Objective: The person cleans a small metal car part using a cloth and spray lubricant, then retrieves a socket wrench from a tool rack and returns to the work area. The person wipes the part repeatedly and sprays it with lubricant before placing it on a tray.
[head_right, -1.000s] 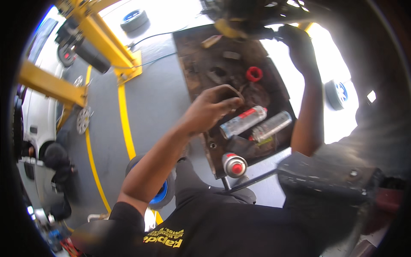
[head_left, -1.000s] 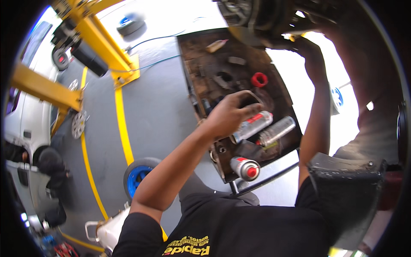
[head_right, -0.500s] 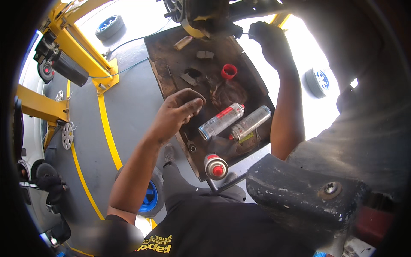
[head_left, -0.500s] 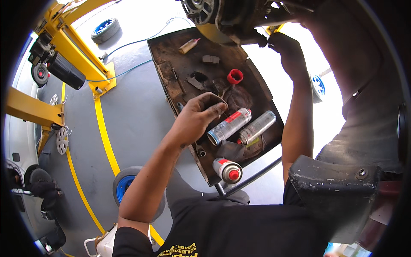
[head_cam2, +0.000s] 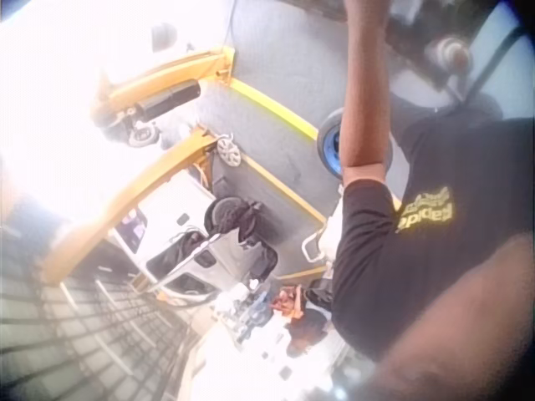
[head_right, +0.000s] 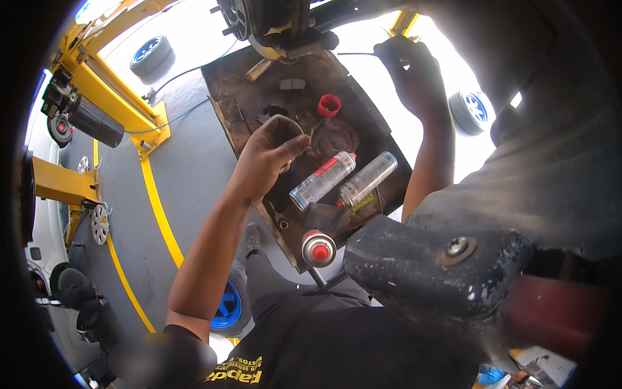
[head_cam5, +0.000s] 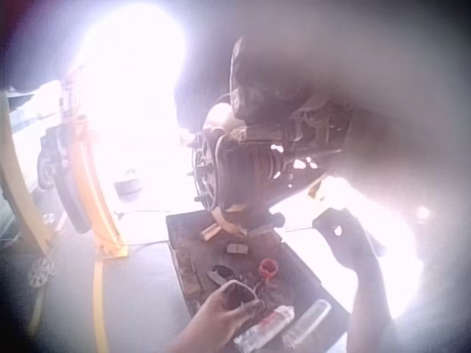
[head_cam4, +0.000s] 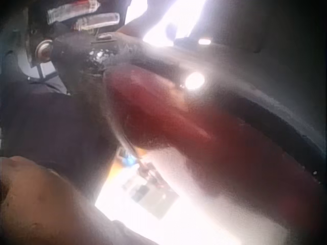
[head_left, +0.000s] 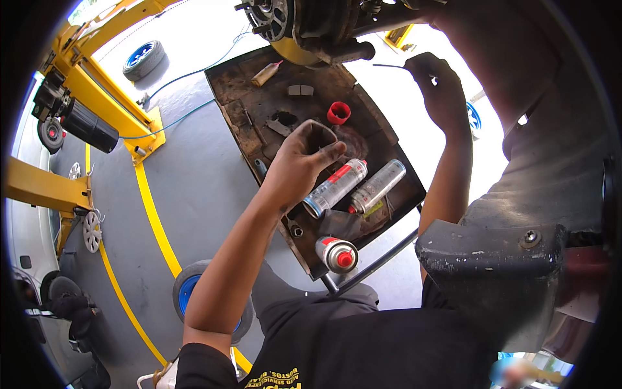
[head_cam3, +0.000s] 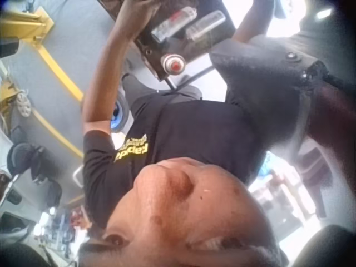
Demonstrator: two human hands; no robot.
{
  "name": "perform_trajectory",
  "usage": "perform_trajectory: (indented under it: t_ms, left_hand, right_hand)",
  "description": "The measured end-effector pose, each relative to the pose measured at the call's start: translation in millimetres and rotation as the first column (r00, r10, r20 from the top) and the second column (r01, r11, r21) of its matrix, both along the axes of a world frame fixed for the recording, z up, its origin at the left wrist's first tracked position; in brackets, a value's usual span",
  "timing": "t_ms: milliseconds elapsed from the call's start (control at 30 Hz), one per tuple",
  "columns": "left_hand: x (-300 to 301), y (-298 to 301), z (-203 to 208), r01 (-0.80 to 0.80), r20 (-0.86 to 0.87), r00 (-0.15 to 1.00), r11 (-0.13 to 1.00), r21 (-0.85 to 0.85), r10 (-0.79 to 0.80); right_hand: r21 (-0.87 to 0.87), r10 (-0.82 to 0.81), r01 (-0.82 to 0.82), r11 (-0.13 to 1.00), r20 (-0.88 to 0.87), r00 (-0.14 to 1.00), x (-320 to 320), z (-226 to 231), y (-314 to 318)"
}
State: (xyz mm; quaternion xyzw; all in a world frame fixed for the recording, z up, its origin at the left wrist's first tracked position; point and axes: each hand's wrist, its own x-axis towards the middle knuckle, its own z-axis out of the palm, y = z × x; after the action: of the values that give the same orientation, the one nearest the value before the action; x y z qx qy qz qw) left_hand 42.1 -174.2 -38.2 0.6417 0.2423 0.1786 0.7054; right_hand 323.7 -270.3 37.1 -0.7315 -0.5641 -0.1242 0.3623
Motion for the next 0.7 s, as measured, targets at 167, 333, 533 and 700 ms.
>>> perform_trajectory:
  t_ms: [167, 333, 533, 700]
  left_hand:
    - [29.0, -2.3, 13.3, -0.131, 0.170, 0.980, 0.978, 0.163, 0.103]
    - [32.2, -2.1, 29.9, -0.203, 0.205, 0.967, 0.946, 0.251, 0.153]
    - [10.4, 0.4, 16.5, -0.276, 0.150, 0.957, 0.935, 0.222, 0.247]
    - [-1.8, 9.2, -11.5, -0.295, 0.274, 0.919, 0.955, 0.001, 0.283]
  right_hand:
    - [-0.098, 0.080, -0.075, 0.992, 0.048, 0.996, -41.3, 9.8, -16.4]
    - [-0.145, 0.139, -0.125, 0.981, 0.091, 0.986, -70.9, 9.1, -22.9]
    - [-0.078, 0.121, -0.113, 0.991, 0.105, 0.987, -50.9, 4.0, -23.8]
    - [0.127, -0.096, 0.077, 0.989, 0.147, 0.984, -10.4, 11.6, -12.9]
